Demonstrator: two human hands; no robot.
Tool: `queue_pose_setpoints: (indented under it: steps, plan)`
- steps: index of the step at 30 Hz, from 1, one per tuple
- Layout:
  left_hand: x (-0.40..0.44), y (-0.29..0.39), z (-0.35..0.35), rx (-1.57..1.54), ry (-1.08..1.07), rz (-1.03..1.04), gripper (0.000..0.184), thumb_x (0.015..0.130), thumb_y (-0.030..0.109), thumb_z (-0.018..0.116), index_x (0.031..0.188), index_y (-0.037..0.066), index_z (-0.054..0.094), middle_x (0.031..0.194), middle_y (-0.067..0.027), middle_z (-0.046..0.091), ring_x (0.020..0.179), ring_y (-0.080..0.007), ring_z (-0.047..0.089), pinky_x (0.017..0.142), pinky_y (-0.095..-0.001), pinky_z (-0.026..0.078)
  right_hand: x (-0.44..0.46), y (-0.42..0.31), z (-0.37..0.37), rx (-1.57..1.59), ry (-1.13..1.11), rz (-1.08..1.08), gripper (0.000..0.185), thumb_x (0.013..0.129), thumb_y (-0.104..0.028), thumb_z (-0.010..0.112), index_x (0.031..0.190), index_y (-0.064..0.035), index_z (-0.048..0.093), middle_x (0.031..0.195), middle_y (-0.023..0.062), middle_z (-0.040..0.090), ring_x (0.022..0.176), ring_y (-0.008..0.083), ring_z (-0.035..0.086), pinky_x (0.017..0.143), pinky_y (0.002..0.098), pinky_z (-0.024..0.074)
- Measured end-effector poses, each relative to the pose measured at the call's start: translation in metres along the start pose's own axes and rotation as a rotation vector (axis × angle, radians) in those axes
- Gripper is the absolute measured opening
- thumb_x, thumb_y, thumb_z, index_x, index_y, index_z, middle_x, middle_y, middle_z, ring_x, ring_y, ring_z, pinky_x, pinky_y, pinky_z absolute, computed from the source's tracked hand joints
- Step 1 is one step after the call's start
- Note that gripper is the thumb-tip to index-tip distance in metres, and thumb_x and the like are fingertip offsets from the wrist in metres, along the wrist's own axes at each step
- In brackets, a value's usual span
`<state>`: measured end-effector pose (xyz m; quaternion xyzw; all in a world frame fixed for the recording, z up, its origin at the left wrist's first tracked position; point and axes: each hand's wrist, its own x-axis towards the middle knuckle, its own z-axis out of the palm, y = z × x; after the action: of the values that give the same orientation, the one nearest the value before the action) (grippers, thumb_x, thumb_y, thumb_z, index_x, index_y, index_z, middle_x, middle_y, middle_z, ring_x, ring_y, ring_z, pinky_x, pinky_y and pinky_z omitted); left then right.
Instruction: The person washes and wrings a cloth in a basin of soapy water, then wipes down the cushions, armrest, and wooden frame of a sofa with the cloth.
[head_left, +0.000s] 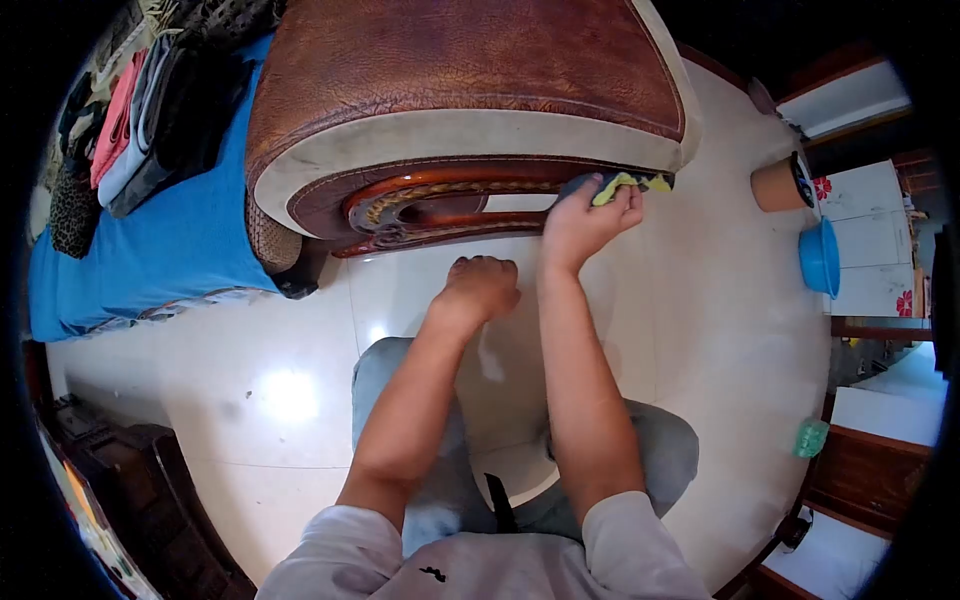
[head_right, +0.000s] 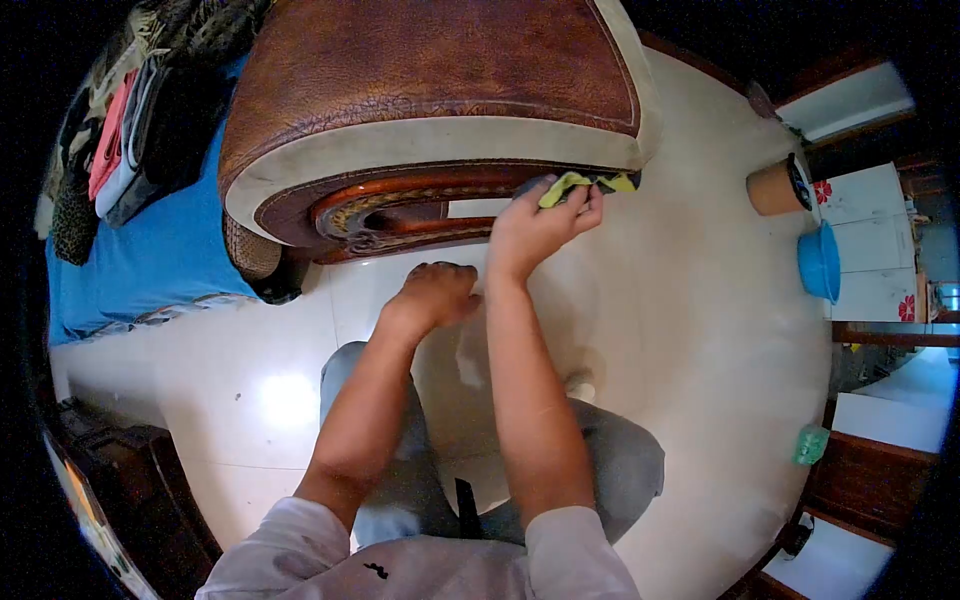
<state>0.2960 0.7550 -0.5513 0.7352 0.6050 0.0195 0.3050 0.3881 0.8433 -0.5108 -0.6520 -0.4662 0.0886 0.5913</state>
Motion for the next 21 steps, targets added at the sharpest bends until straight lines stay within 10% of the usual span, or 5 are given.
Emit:
queue_pose_setpoints:
  steps: [21]
  plan:
    - [-0.025,-0.036,0.013,-0.149,-0.193,-0.218,0.039,0.093,0.025,0.062,0.126,0.006,0.07,0.131,-0.0192,0.068,0.121,-0.0321,0.065,0.106,-0.0523,0.043,-0.104,-0.036,0.022,0.134,-0.313,-0.351,0.048,0.092,-0.015,0.069,0.128,0.0042,0.045,0.128,0.0239,0.039,0.121,0.0414,0.045,0.104,0.0492,0.0384]
